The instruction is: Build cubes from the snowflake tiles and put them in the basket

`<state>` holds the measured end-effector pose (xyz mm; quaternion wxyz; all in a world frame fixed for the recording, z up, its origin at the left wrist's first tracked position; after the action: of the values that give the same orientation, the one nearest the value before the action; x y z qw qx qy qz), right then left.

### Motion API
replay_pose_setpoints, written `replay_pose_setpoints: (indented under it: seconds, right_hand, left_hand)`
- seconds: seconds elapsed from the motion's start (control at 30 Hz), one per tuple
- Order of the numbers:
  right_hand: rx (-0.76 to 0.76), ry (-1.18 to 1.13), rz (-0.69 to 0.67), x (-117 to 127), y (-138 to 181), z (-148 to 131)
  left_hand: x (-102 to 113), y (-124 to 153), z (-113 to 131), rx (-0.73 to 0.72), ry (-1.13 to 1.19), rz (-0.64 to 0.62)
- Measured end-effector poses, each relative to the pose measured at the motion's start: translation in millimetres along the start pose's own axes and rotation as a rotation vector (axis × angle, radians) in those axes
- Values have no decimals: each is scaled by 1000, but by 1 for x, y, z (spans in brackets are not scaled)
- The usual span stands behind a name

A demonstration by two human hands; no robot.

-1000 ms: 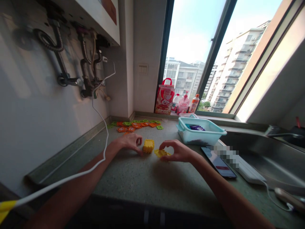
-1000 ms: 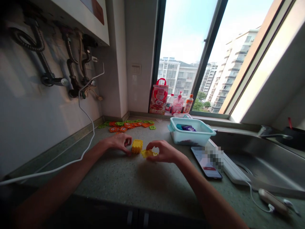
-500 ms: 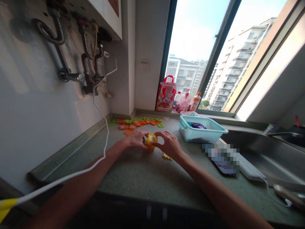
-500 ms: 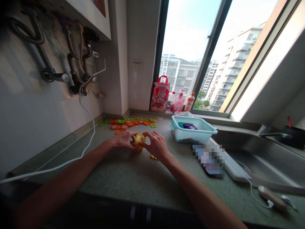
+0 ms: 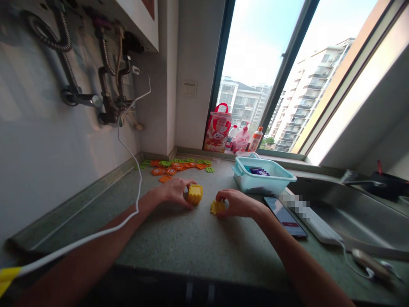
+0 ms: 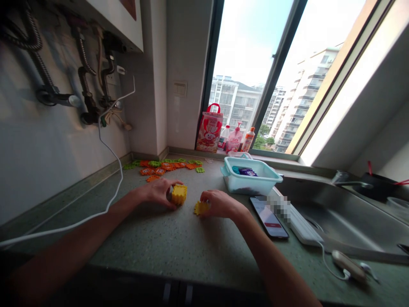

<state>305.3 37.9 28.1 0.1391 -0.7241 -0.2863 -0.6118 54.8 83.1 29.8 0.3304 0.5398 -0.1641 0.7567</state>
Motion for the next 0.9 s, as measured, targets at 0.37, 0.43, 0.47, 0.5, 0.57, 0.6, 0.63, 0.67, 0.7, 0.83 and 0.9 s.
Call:
replay_pose_setpoints:
  seconds: [0.37, 0.43, 0.47, 0.5, 0.57, 0.6, 0.63, 0.67, 0.7, 0.83, 0.9]
  right_hand:
    - [85, -46, 529, 29, -16, -29]
    - [123, -32, 525, 25, -26, -44]
    - [131, -17, 507, 21, -31, -49]
    - [133, -4, 488, 18, -35, -53]
    - [139, 21, 445, 13, -39, -56]
    - [145, 29, 431, 13, -39, -57]
    - [150, 33, 430, 14, -37, -56]
    - [152, 35, 440, 16, -34, -55]
    - [150, 32, 463, 19, -29, -54]
    - [68, -2, 447, 20, -13, -42]
    - [30, 12, 311, 10, -15, -38]
  left_hand:
    - [-4, -3, 1, -38, 68, -11]
    - [-5, -3, 1, -35, 66, 0]
    - [-6, -3, 1, -23, 67, 5]
    - [-7, -4, 0, -10, 69, 7]
    - [-8, -5, -2, 4, 77, 4]
    - [-8, -5, -3, -2, 84, 1]
    - [-7, -4, -3, -17, 89, 3]
    - [-4, -3, -3, -31, 88, 8]
    - [-1, -2, -4, -34, 78, 17]
    - [4, 5, -14, 128, 7, -67]
    - [1, 6, -17, 189, 10, -158]
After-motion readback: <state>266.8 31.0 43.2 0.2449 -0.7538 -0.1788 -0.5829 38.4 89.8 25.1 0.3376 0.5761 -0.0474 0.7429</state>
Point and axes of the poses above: each hand's wrist, its own y-axis away from the middle knuckle, its own x-axis out of the back of the hand, z = x × y, the point moved 5 cm from there along -y, towards the middle knuckle, and after that the axes turned 11 degrees about -z, right-handed, at the moved point
